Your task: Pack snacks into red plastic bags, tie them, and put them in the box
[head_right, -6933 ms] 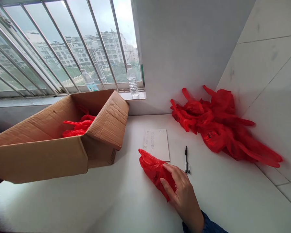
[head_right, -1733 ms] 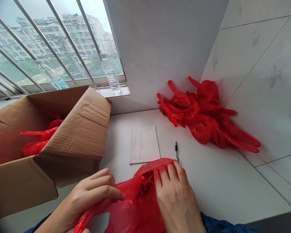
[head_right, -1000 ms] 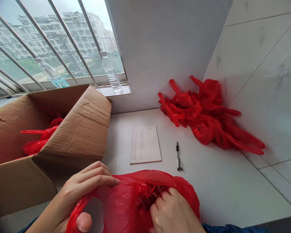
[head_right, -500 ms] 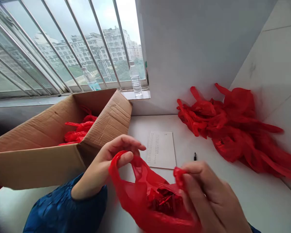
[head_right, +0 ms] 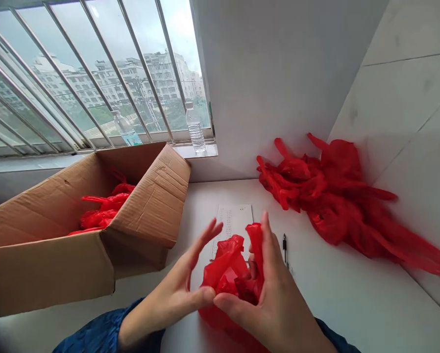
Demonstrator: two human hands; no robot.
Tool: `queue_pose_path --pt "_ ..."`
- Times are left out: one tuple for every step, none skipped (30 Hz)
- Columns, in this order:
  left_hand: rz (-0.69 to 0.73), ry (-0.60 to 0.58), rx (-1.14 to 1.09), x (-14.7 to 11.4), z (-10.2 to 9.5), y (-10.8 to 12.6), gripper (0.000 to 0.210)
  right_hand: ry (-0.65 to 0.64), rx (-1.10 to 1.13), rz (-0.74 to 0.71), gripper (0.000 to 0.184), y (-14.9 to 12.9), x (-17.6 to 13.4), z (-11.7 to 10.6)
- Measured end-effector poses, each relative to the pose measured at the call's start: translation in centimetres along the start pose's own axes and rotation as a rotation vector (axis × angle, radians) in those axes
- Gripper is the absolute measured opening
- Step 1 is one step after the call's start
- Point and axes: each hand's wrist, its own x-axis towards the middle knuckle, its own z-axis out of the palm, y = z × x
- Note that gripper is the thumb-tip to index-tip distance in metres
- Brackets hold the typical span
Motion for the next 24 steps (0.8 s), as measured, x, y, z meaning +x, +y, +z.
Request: queue_pose_path --pt "0.000 -0.043 0.048 0.2 0.3 0.4 0.081 -0.018 -0.018 0.016 0.110 0.1 0.2 0.2" --pt "0.010 -0.085 0.089 0.5 0.7 0.6 0.065 -0.041 -0.030 0.040 0.113 0.3 0.4 0.3" --pt "0.019 -0.122 0.128 0.8 1.1 0.8 0.047 -0.067 -0.039 0.061 0.114 0.4 0.6 0.4" --pt "0.029 -0.144 0.168 1.1 1.5 0.8 0.031 -0.084 -0.052 0.063 0.113 0.5 0.7 0.5" --pt "0.045 -0.148 0.208 1.3 1.9 0.8 0.020 -0.102 -0.059 0.059 0.109 0.5 0.8 0.6" --pt "0.061 -0.143 0.241 1.5 2.3 0.6 0.015 -0.118 -0.050 0.053 0.101 0.4 1.0 0.7" --pt "0.073 -0.131 0.259 1.7 2.6 0.5 0.016 -0.131 -0.024 0.044 0.088 0.3 1.1 0.8" --pt "0.077 -0.125 0.256 1.9 2.9 0.3 0.019 -0.146 0.019 0.032 0.073 0.2 1.3 0.9" --pt "0.070 -0.133 0.215 2.0 3.0 0.0 0.022 -0.160 0.080 0.020 0.058 0.1 1.4 1.1" --pt "0.042 -0.157 0.128 2.1 3.1 -0.2 0.026 -0.173 0.159 0.014 0.047 0.0 1.6 1.2" --pt "-0.008 -0.192 0.000 2.3 3.0 -0.5 0.029 -0.187 0.251 0.020 0.041 0.0 1.8 1.3" --pt "-0.072 -0.228 -0.153 2.4 2.9 -0.8 0.030 -0.203 0.346 0.039 0.041 0.1 2.0 1.4" --pt "-0.147 -0.247 -0.321 2.6 2.7 -1.2 0.028 -0.227 0.432 0.064 0.042 0.2 2.2 1.3" --pt "-0.221 -0.245 -0.478 2.7 2.6 -1.6 0.025 -0.246 0.491 0.081 0.045 0.4 2.3 1.3" --pt "-0.281 -0.225 -0.607 2.8 2.4 -2.0 0.022 -0.266 0.509 0.078 0.047 0.6 2.4 1.1" --pt "-0.323 -0.199 -0.698 2.9 2.2 -2.4 0.018 -0.284 0.480 0.054 0.047 0.8 2.5 1.0" --pt "-0.344 -0.173 -0.751 3.0 2.1 -2.7 0.016 -0.293 0.415 0.007 0.044 1.0 2.5 0.8" --pt "-0.346 -0.152 -0.774 3.1 1.9 -2.9 0.014 -0.289 0.326 -0.053 0.038 1.2 2.5 0.6" --pt "-0.334 -0.140 -0.780 3.1 1.8 -3.0 0.014 -0.273 0.227 -0.111 0.031 1.4 2.5 0.5" --pt "-0.317 -0.139 -0.779 3.1 1.7 -3.1 0.015 -0.239 0.132 -0.161 0.025 1.5 2.4 0.4" --pt "-0.304 -0.143 -0.783 3.1 1.6 -3.0 0.018 -0.188 0.047 -0.200 0.021 1.6 2.3 0.4" --pt "-0.295 -0.154 -0.790 3.1 1.5 -3.0 0.023 -0.128 -0.022 -0.226 0.020 1.6 2.1 0.4" --pt "-0.292 -0.168 -0.793 3.0 1.5 -2.9 0.030 -0.068 -0.077 -0.247 0.019 1.6 2.0 0.5" --pt "-0.299 -0.180 -0.789 2.9 1.5 -2.8 0.038 -0.014 -0.115 -0.265 0.017 1.6 1.8 0.7"
